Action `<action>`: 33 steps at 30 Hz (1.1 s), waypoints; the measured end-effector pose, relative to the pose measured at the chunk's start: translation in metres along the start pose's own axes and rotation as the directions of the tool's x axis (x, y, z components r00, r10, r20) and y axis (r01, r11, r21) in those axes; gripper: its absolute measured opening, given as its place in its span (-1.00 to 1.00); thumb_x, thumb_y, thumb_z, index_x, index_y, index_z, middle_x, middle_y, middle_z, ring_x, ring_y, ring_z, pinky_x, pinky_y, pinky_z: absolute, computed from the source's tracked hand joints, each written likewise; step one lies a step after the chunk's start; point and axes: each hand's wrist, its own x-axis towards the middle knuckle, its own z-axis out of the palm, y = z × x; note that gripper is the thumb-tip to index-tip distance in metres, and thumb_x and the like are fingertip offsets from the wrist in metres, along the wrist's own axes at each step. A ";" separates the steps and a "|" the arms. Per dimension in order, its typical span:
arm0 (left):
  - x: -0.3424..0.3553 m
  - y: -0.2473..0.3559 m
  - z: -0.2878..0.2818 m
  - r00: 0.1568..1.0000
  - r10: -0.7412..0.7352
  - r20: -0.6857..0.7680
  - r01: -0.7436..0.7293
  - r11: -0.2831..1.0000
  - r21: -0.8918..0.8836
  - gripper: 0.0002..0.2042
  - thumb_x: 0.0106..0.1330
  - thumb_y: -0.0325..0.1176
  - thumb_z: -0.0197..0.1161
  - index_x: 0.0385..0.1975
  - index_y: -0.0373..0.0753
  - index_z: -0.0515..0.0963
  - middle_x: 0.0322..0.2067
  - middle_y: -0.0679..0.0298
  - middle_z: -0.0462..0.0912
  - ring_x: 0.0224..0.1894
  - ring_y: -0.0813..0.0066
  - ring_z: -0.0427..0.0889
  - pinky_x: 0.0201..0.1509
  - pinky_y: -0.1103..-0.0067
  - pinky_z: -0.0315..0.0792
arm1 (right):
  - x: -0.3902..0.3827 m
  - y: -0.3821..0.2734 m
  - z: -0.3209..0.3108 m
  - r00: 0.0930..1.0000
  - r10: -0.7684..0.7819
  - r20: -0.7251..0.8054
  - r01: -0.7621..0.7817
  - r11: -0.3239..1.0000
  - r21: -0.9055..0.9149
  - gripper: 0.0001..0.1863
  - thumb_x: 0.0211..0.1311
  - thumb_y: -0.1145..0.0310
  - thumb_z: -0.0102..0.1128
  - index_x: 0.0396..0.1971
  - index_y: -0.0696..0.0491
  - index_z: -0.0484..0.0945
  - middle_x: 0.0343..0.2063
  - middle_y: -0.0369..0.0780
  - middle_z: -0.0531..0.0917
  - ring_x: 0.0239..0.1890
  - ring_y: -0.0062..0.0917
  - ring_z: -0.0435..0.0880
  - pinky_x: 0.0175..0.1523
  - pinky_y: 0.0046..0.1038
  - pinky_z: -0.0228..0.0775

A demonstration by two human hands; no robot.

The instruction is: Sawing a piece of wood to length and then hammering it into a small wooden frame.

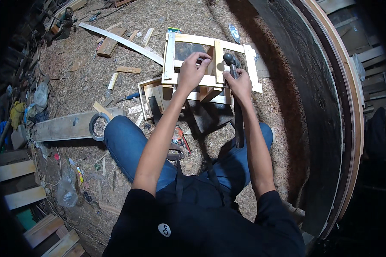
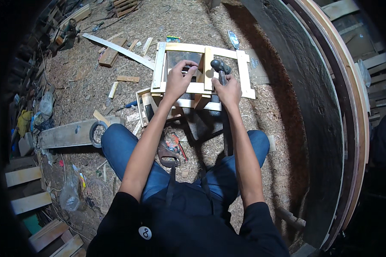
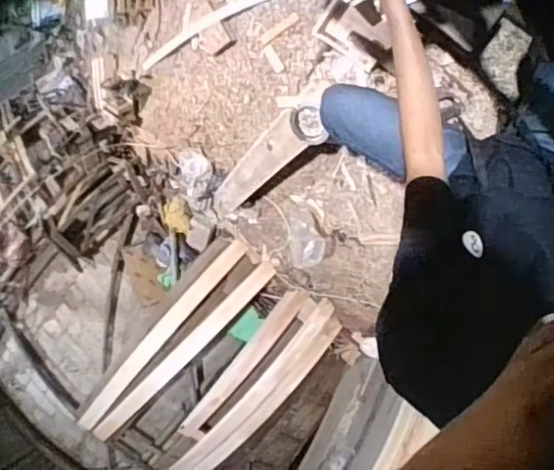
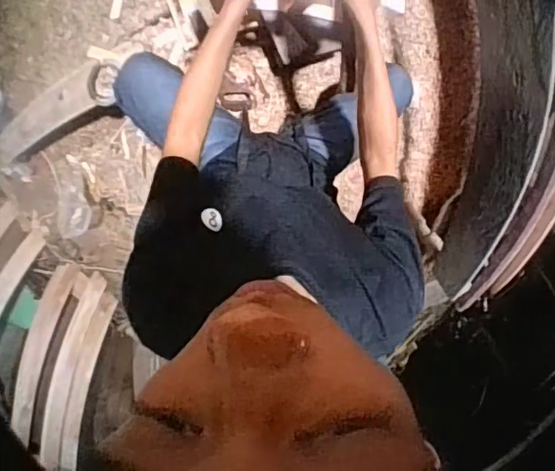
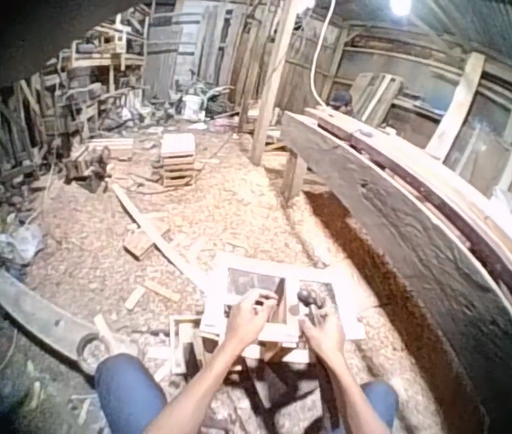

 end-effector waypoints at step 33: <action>-0.011 0.009 0.013 0.926 0.100 0.363 -0.191 0.956 0.222 -0.78 0.29 -0.15 0.29 -0.26 -0.15 0.67 -0.35 0.33 0.60 -0.42 0.39 0.66 -0.31 0.47 0.49 | -0.018 0.008 -0.033 0.994 -0.110 0.025 0.101 0.962 0.255 -0.59 0.25 0.14 0.17 -0.21 0.25 0.54 -0.38 0.08 0.69 -0.24 -0.06 0.70 -0.10 -0.16 0.48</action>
